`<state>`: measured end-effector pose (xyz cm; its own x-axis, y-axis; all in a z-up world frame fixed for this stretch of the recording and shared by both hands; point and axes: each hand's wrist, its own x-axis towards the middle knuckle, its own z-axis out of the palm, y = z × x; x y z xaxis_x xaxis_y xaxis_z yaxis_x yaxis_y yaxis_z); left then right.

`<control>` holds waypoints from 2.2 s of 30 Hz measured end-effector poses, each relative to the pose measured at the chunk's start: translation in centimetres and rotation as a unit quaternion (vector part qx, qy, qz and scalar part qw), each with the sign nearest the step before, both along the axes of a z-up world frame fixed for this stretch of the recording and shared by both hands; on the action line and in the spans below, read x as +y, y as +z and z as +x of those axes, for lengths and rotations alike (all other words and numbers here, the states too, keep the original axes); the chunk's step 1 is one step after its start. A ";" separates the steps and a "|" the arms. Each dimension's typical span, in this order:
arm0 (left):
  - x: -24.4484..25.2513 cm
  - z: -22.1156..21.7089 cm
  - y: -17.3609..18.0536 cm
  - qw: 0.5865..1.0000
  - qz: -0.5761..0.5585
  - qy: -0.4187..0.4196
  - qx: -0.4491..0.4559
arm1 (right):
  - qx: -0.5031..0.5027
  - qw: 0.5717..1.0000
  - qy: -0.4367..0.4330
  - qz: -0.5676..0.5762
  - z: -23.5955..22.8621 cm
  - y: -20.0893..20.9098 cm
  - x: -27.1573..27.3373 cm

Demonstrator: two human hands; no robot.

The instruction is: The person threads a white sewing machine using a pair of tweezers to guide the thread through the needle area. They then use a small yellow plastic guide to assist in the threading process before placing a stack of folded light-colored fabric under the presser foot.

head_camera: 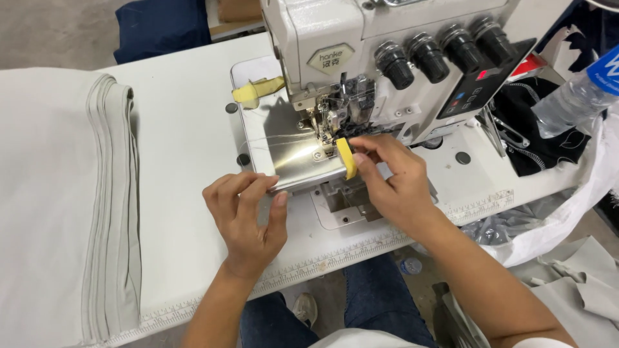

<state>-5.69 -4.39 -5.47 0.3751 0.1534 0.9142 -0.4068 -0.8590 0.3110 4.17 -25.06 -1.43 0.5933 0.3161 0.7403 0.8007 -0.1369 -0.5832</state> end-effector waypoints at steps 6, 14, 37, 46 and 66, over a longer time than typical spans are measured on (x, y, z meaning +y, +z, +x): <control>0.0 0.2 -4.0 0.997 0.044 0.042 -0.037 | 0.151 0.988 0.039 0.019 1.1 -0.4 0.6; -9.5 -2.7 0.0 0.739 -0.503 -0.298 0.336 | 0.213 0.977 0.025 -0.022 1.2 0.0 0.6; -11.0 -0.4 -0.8 0.575 -0.694 -0.370 0.227 | 0.175 0.984 -0.043 -0.013 1.2 0.1 1.7; -11.5 0.4 0.1 0.562 -0.732 -0.321 0.212 | 0.163 0.986 -0.026 -0.019 1.1 0.3 1.9; -11.8 0.9 1.2 0.529 -0.782 -0.259 0.203 | 0.032 0.995 -0.067 -0.062 0.1 1.0 0.7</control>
<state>-4.78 -16.17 -4.30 0.8535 0.3839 -0.3522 -0.0882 0.7727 0.6286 4.23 -24.40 -0.46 0.6803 0.3180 0.6603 0.7327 -0.3135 -0.6040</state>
